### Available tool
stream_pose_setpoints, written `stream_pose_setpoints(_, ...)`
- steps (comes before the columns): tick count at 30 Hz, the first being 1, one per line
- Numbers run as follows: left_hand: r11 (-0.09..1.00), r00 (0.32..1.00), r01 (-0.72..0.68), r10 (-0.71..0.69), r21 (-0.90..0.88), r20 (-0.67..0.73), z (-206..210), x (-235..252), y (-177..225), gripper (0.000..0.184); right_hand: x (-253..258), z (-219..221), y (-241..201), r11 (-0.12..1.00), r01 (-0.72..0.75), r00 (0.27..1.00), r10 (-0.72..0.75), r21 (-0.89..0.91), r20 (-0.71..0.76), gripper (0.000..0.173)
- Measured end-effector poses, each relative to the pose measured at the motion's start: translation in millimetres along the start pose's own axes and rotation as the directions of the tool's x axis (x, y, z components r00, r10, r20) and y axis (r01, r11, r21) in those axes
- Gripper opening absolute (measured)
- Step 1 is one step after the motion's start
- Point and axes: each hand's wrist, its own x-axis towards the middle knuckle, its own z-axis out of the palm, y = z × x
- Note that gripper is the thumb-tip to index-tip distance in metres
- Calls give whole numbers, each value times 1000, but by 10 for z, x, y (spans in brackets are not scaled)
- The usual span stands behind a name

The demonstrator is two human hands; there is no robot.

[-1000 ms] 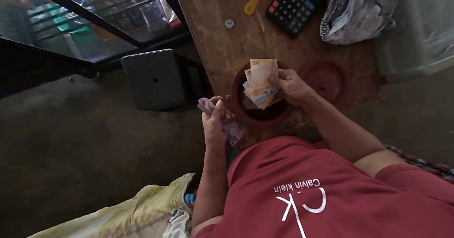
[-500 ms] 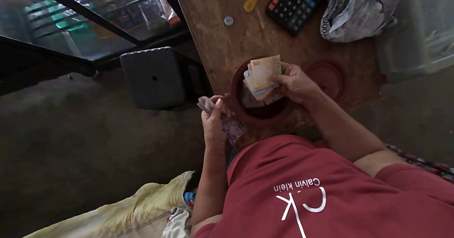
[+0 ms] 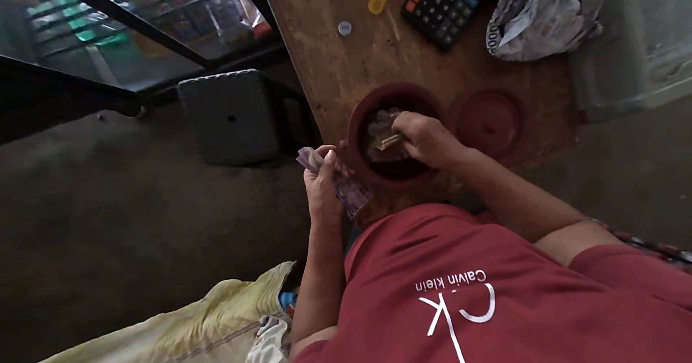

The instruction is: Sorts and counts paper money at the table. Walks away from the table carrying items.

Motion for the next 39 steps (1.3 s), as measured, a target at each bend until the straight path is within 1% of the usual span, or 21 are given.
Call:
stream_pose_setpoints(2,1000,1000,-2,1,-16,-5,-9,6,-6,19,-16,42,-3,998,27,997,-22,-62,79,19)
stream_pose_setpoints(3,1000,1000,2,-2,-23,-7,-11,7,-9,19,-22,30,-8,995,33,989,-19,-96,150,24)
stream_pose_setpoints(5,999,1000,6,-7,-34,-12,-17,9,-15,18,-32,-24,-19,984,37,956,15,-173,292,44)
stream_pose_setpoints(6,999,1000,9,-9,-32,-14,-16,12,-10,18,-43,-52,-24,977,51,950,17,-208,311,51)
stream_pose_setpoints(7,999,1000,10,-11,-32,-19,-15,17,-7,19,-53,-89,-26,967,72,953,5,-245,302,51)
stream_pose_setpoints(10,999,1000,13,-14,-33,-25,-13,16,-2,19,-78,-179,-62,904,105,955,24,-415,295,35)
stream_pose_setpoints(12,999,1000,9,-10,-35,-21,-1,26,-6,19,-82,-136,-59,849,124,945,58,-514,322,27)
stream_pose_setpoints(14,1000,1000,4,-4,-26,-15,15,28,-6,19,-81,-53,-59,813,122,945,80,-570,317,14)
stream_pose_setpoints(16,1000,1000,-6,6,-7,1,32,14,12,19,-77,-11,-59,783,121,967,45,-610,250,14)
stream_pose_setpoints(18,1000,1000,-17,17,14,13,40,0,37,19,-77,-17,-74,775,118,976,24,-620,216,15)
stream_pose_setpoints(20,999,999,-33,33,19,21,57,-4,53,18,-102,-70,-105,794,109,977,27,-598,213,14)
stream_pose_setpoints(24,997,998,-52,50,58,40,84,-21,73,17,-180,-346,-282,846,36,974,90,-532,209,13)
stream_pose_setpoints(26,995,997,-68,64,71,53,94,-15,61,17,-230,-549,-321,878,1,976,103,-478,190,11)
stream_pose_setpoints(28,995,996,-78,74,66,57,100,-7,46,18,-276,-723,-276,916,-24,987,84,-400,134,10)
stream_pose_setpoints(30,995,996,-76,73,60,52,94,-7,42,18,-294,-811,-179,978,-55,998,60,-200,19,16)
stream_pose_setpoints(31,995,996,-77,73,59,52,94,-4,44,19,-289,-825,-139,995,-81,996,80,-50,-32,19)
stream_pose_setpoints(32,995,996,-79,76,55,56,99,-2,48,18,-277,-811,-97,987,-101,991,111,128,-72,21)
stream_pose_setpoints(34,995,995,-86,83,48,58,119,-4,56,17,-243,-706,-33,875,-100,975,182,474,-129,24)
stream_pose_setpoints(35,995,995,-86,84,51,57,130,-9,66,16,-224,-637,-9,811,-97,967,214,577,-139,25)
stream_pose_setpoints(37,994,995,-83,78,73,67,148,-35,94,15,-204,-503,6,709,-104,955,267,698,-129,24)
stream_pose_setpoints(39,989,993,-94,84,115,88,166,-60,113,15,-197,-408,-22,614,-126,947,310,780,-91,21)
